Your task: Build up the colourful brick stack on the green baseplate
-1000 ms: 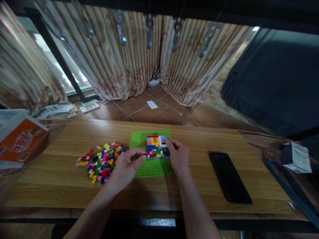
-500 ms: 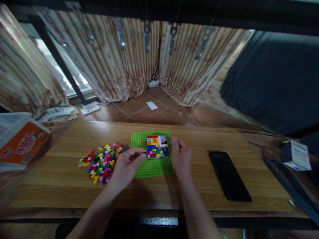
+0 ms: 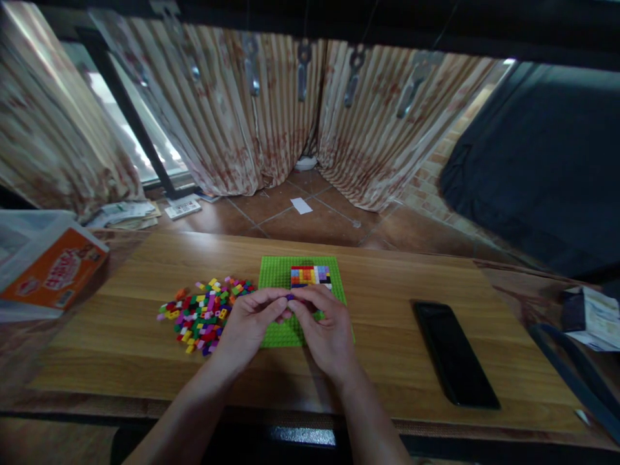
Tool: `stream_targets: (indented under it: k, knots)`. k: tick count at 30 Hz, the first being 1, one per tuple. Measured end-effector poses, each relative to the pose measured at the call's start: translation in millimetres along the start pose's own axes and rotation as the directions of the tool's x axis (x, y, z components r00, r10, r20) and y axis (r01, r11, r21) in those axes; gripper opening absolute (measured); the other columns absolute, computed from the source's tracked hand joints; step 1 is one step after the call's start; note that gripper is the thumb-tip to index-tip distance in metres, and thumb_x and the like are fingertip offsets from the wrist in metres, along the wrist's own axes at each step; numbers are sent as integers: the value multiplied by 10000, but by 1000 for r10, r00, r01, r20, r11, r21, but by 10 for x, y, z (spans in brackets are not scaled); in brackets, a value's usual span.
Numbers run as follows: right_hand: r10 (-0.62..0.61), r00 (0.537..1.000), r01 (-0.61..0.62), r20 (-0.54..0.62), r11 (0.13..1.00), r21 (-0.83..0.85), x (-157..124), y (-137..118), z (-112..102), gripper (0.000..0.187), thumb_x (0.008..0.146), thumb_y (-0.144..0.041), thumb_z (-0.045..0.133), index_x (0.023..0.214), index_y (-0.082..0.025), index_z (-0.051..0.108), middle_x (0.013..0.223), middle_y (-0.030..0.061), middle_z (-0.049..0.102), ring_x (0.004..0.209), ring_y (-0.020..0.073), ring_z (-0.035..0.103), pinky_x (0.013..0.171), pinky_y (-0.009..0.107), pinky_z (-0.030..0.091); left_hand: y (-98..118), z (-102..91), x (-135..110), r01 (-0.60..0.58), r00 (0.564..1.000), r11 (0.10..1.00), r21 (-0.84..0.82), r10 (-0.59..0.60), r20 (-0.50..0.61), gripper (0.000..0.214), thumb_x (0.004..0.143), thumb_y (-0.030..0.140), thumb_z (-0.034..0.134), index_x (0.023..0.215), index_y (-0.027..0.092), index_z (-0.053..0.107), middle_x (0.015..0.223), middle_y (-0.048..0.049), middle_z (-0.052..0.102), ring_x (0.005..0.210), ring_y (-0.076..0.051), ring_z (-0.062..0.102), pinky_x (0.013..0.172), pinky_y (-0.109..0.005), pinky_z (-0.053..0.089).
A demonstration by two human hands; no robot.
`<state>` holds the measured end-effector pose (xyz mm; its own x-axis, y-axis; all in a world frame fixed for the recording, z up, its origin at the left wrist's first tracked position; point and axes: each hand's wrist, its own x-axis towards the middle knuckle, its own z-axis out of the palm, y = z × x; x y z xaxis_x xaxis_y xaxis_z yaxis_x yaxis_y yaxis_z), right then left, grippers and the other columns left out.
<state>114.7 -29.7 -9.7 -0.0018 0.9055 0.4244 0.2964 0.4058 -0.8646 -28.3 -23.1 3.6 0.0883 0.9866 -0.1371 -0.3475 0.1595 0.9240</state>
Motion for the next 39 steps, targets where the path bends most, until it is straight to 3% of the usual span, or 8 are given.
stream_targets:
  k: [6, 11, 14, 17, 21, 28, 35, 39]
  knots:
    - [-15, 999, 14, -35, 999, -41, 0, -15, -13, 109, 887, -243, 658, 931, -276, 753, 939, 10, 720, 895, 155, 671, 798, 291, 532, -50, 9, 12, -29, 1000, 997, 71, 29, -9, 205, 705, 291, 765, 843, 140, 747, 700, -24, 713, 601, -119, 617, 608, -248, 512]
    - [81, 969, -101, -231, 992, -78, 65, 195, -285, 100, 870, -294, 667, 897, -256, 755, 905, 16, 711, 833, 161, 657, 728, 288, 518, -192, -61, 39, -131, 962, 878, 461, 225, -156, 422, 759, 353, 724, 1123, 145, 673, 1067, -114, 718, 912, -224, 676, 803, -366, 550]
    - [150, 950, -187, -273, 976, -115, 90, 344, -470, 119, 845, -322, 685, 880, -235, 758, 890, 30, 709, 824, 176, 654, 726, 308, 513, -270, -77, 47, -148, 967, 759, 634, 245, -68, 639, 772, 396, 717, 1330, 132, 550, 1302, -176, 625, 1181, -304, 601, 988, -474, 492]
    - [160, 963, -195, -216, 969, -151, 78, 398, -535, 148, 837, -349, 683, 879, -234, 766, 929, 43, 687, 854, 186, 643, 733, 318, 509, -289, -30, 50, -181, 976, 685, 706, 214, 43, 686, 794, 328, 691, 1408, 112, 472, 1409, -193, 554, 1315, -318, 512, 1117, -515, 391]
    - [163, 976, -188, -145, 967, -173, 65, 375, -467, 171, 837, -369, 665, 872, -248, 781, 986, 54, 636, 897, 192, 625, 745, 326, 513, -256, 39, 60, -193, 977, 651, 734, 194, 84, 613, 825, 224, 636, 1407, 122, 475, 1402, -174, 568, 1308, -291, 526, 1146, -504, 369]
    - [212, 967, -234, -144, 960, -155, 105, 430, -374, 137, 799, -366, 696, 832, -277, 796, 1067, 63, 606, 993, 217, 604, 763, 339, 516, -257, 14, 94, -191, 978, 644, 741, 193, 84, 540, 850, 172, 597, 1383, 169, 510, 1355, -141, 610, 1265, -281, 566, 1088, -489, 441]
    - [291, 935, -284, -201, 957, 62, 147, 549, -382, 198, 678, -427, 793, 759, -246, 780, 1067, 70, 643, 1002, 231, 618, 754, 337, 522, -250, 20, 101, -175, 984, 659, 732, 143, 107, 537, 860, 155, 582, 1392, 169, 508, 1296, -117, 660, 1075, -242, 669, 1018, -443, 504]
    - [439, 885, -395, -159, 885, 247, 170, 542, -392, 358, 554, -442, 866, 803, -211, 755, 866, 37, 700, 767, 168, 629, 666, 299, 517, -223, 38, 91, -178, 983, 673, 718, 148, 105, 524, 854, 145, 581, 1373, 186, 530, 1276, -108, 674, 988, -229, 694, 968, -431, 532]
